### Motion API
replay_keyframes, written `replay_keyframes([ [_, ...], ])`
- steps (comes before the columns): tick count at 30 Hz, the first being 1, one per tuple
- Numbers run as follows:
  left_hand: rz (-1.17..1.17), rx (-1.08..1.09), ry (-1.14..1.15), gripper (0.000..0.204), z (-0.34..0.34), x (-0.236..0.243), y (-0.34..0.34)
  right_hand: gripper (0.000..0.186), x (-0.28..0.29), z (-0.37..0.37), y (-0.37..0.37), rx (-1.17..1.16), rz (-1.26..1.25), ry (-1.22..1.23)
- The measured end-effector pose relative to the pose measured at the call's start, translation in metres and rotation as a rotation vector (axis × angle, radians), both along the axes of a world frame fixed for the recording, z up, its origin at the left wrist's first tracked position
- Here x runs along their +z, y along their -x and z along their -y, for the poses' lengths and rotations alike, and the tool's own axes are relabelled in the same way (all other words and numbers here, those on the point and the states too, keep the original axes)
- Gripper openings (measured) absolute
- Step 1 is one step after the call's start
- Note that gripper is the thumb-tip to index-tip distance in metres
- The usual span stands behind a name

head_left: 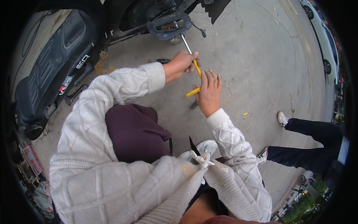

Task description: The person removes the rear fender of a scooter, then uses a ratchet, screwdriver, and T-wrench to detach and adjust the rear brake assembly. They manipulate brake cables and fasteners while seated on a low stool.

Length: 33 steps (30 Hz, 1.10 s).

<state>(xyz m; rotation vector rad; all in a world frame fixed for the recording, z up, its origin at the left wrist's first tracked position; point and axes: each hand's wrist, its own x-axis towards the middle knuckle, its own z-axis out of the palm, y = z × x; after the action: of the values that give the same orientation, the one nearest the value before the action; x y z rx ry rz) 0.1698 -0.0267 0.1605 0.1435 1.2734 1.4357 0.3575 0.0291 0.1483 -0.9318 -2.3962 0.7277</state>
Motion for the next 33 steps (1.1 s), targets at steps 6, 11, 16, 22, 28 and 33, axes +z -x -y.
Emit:
replay_keyframes([
  [6, -0.061, -0.114, 0.040, 0.031, 0.006, -0.002, 0.009, 0.026, -0.013, 0.020, 0.039, -0.264, -0.723, 1.551],
  [11, -0.062, -0.119, -0.027, 0.031, 0.007, -0.008, 0.015, 0.045, 0.020, 0.012, 0.033, -0.280, -0.569, 1.900],
  [16, -0.063, -0.055, -0.022, 0.030, 0.005, -0.001, 0.010, 0.044, 0.048, 0.003, 0.011, -0.249, -0.155, 1.165],
  [22, -0.036, -0.026, -0.004, 0.029, 0.001, 0.006, 0.008, 0.064, 0.026, 0.008, -0.004, 0.301, 0.198, -0.425],
  [28, 0.003, -0.025, 0.010, 0.028, 0.004, 0.005, 0.008, 0.051, 0.002, 0.017, 0.016, -0.031, -0.351, 1.118],
  [33, -0.054, -0.010, 0.098, 0.026, 0.000, 0.003, 0.009, 0.061, 0.011, 0.016, 0.019, -0.244, -0.475, 1.628],
])
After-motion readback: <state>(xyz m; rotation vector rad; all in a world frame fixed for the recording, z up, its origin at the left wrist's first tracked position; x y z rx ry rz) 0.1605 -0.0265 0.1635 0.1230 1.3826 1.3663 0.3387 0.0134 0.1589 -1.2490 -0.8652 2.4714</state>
